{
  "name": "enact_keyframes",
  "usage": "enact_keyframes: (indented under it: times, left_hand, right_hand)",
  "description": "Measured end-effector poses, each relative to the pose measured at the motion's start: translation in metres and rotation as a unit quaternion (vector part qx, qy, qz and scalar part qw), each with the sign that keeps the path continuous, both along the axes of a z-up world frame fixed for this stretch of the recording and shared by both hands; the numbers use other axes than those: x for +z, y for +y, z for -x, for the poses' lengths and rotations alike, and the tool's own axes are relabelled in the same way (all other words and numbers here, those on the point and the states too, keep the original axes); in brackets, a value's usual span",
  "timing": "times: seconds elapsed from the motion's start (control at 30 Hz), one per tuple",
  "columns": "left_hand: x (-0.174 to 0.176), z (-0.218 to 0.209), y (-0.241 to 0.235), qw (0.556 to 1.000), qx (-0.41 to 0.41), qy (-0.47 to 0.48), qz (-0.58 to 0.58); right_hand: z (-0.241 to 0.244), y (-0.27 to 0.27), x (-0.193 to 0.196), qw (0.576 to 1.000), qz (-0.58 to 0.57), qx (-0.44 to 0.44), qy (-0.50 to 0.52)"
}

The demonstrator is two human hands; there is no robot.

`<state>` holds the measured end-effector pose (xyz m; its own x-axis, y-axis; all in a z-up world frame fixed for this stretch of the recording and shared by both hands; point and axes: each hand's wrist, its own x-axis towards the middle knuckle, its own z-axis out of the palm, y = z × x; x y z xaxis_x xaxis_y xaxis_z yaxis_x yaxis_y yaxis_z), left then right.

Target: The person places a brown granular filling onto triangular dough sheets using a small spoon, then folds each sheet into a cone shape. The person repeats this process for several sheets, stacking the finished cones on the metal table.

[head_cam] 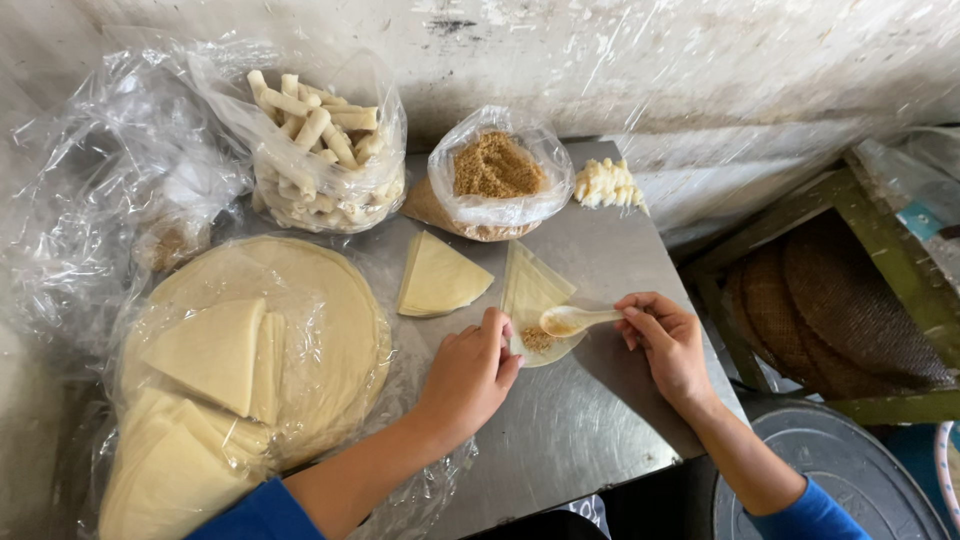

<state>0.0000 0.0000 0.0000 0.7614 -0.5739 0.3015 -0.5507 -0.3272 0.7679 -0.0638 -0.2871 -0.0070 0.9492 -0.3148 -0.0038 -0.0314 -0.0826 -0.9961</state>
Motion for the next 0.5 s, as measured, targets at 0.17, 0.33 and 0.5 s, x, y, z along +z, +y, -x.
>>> enact_keyframes:
  times: [0.17, 0.33, 0.5]
  left_hand:
    - [-0.0001, 0.0002, 0.0013, 1.0, -0.001, 0.009, -0.004]
    - [-0.0015, -0.0026, 0.0014, 0.999, -0.008, 0.035, 0.013]
    - [-0.0039, -0.0027, -0.0002, 1.0, -0.003, 0.002, 0.017]
  right_hand:
    - [0.0021, -0.0058, -0.0054, 0.999, -0.033, -0.009, -0.011]
    - [0.0034, -0.0057, -0.0062, 1.0, 0.005, 0.003, 0.005]
    - [0.0042, -0.0086, -0.0071, 1.0, -0.019, 0.005, 0.002]
